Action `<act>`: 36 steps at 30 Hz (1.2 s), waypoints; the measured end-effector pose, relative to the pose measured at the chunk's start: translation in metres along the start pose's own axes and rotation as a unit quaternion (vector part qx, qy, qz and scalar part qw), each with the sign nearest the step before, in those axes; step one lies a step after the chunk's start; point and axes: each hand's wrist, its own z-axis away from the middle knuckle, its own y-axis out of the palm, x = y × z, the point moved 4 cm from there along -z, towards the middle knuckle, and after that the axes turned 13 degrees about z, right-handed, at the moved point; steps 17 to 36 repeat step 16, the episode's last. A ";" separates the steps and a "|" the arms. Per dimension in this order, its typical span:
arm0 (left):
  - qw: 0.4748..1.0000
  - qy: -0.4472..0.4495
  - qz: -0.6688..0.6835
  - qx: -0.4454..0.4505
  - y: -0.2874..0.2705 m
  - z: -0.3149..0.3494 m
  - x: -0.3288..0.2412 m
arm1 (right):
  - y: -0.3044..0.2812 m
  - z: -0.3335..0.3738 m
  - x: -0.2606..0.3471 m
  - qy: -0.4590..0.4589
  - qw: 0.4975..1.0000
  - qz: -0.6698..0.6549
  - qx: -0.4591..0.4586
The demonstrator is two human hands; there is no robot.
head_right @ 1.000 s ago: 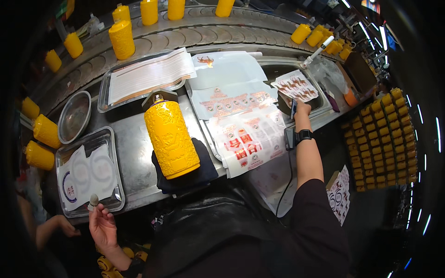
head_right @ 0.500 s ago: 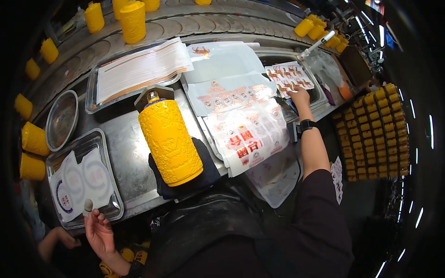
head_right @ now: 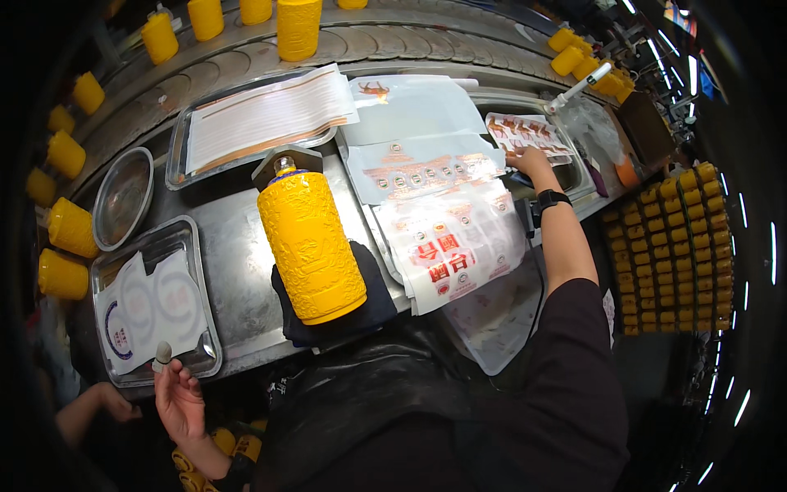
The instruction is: Manually applying adhesive labels and plastic neck seals to yellow liquor bottles at a production workstation.
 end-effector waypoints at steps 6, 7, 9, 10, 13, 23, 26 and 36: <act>0.999 -0.014 0.015 0.037 0.002 0.001 0.003 | 0.007 0.001 -0.006 0.065 0.997 0.041 0.007; 0.999 -0.014 0.015 0.040 0.003 0.002 0.004 | 0.006 0.002 -0.006 0.069 0.996 0.056 -0.030; 0.999 -0.016 0.011 0.041 0.006 0.002 0.005 | 0.007 0.001 -0.010 0.068 0.996 0.052 0.001; 0.999 -0.017 0.011 0.042 0.008 0.002 0.005 | 0.008 0.001 -0.014 0.074 0.995 0.058 0.045; 1.000 -0.013 0.003 0.022 0.011 0.004 0.008 | 0.008 0.006 -0.024 0.075 0.993 0.071 0.063; 1.000 -0.004 0.003 -0.006 0.010 0.004 0.008 | 0.007 -0.020 0.020 0.055 0.993 0.065 0.080; 1.000 -0.004 0.003 -0.006 0.010 0.004 0.008 | 0.007 -0.020 0.020 0.055 0.993 0.065 0.080; 1.000 -0.004 0.003 -0.006 0.010 0.004 0.008 | 0.007 -0.020 0.020 0.055 0.993 0.065 0.080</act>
